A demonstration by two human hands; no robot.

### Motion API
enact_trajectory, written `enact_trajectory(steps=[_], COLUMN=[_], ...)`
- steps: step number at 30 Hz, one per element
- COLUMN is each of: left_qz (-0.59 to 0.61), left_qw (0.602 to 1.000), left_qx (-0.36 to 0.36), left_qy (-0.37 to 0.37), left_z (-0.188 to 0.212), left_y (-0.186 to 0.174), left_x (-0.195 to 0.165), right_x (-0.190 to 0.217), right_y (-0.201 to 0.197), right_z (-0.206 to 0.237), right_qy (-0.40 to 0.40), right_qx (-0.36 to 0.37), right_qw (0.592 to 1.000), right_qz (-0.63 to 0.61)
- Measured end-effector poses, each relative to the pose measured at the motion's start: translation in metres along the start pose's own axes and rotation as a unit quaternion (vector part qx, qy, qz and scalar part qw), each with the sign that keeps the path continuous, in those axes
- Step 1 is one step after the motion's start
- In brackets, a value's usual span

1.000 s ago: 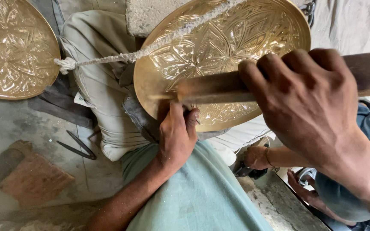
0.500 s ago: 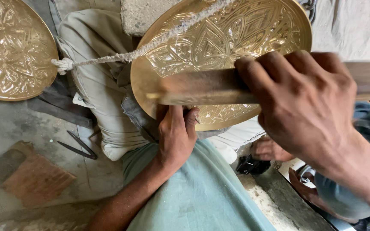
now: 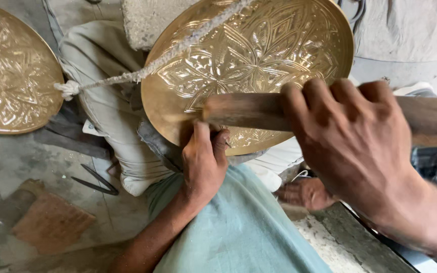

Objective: The person sits on the floor with a large engraved brass tray resting on their lap and, holding a small punch against the pattern with one hand, strikes it with a wooden mallet held in the other hand to chase the decorative design. They reposition the punch across the floral pattern and occasionally rotate the tray while continuing to hammer.

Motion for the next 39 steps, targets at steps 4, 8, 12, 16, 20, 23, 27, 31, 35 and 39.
enact_trajectory(steps=[4,8,12,16,20,23,27,31,35,39], left_qz=[-0.04,0.203,0.279,0.193,0.036,0.032,0.066,0.007,0.006,0.013], left_qw=[0.999,0.976,0.944,0.95,0.954,0.943,0.929,0.927,0.922,0.92], left_qx=[-0.001,0.066,0.151,0.235,0.272,0.286,0.31,0.333,0.345,0.354], left_qy=[0.029,-0.048,-0.095,-0.073,0.12,0.169,0.191,0.17,0.173,0.166], left_z=[-0.003,-0.017,-0.037,-0.049,-0.055,-0.057,-0.058,-0.059,-0.06,-0.057], left_y=[-0.023,-0.035,-0.022,0.007,0.032,0.048,0.056,0.062,0.064,0.062], left_x=[-0.014,-0.02,-0.026,-0.03,-0.04,-0.04,-0.04,-0.04,-0.045,-0.048], right_x=[-0.011,-0.025,-0.028,-0.022,-0.024,-0.03,-0.036,-0.044,-0.053,-0.048], right_y=[0.001,0.052,0.108,0.138,0.147,0.153,0.149,0.147,0.154,0.157], right_z=[0.038,0.083,0.114,0.136,0.15,0.154,0.148,0.144,0.146,0.141], right_qy=[0.003,0.212,0.328,0.393,0.353,0.35,0.329,0.332,0.348,0.308], right_qx=[-0.073,-0.088,-0.07,-0.055,-0.117,-0.125,-0.134,-0.112,-0.1,-0.061], right_qw=[0.99,0.904,0.817,0.776,0.787,0.797,0.882,0.908,0.846,0.877], right_qz=[-0.124,-0.361,-0.469,-0.491,-0.492,-0.476,-0.31,-0.23,-0.391,-0.365])
Point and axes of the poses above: each hand's wrist, its own z-axis away from the middle knuckle, its own y-axis out of the palm, x = y × z, the point moved 4 cm from there along -z, towards the middle knuckle, and after that the axes turned 5 degrees about x, right-handed, at the moved point
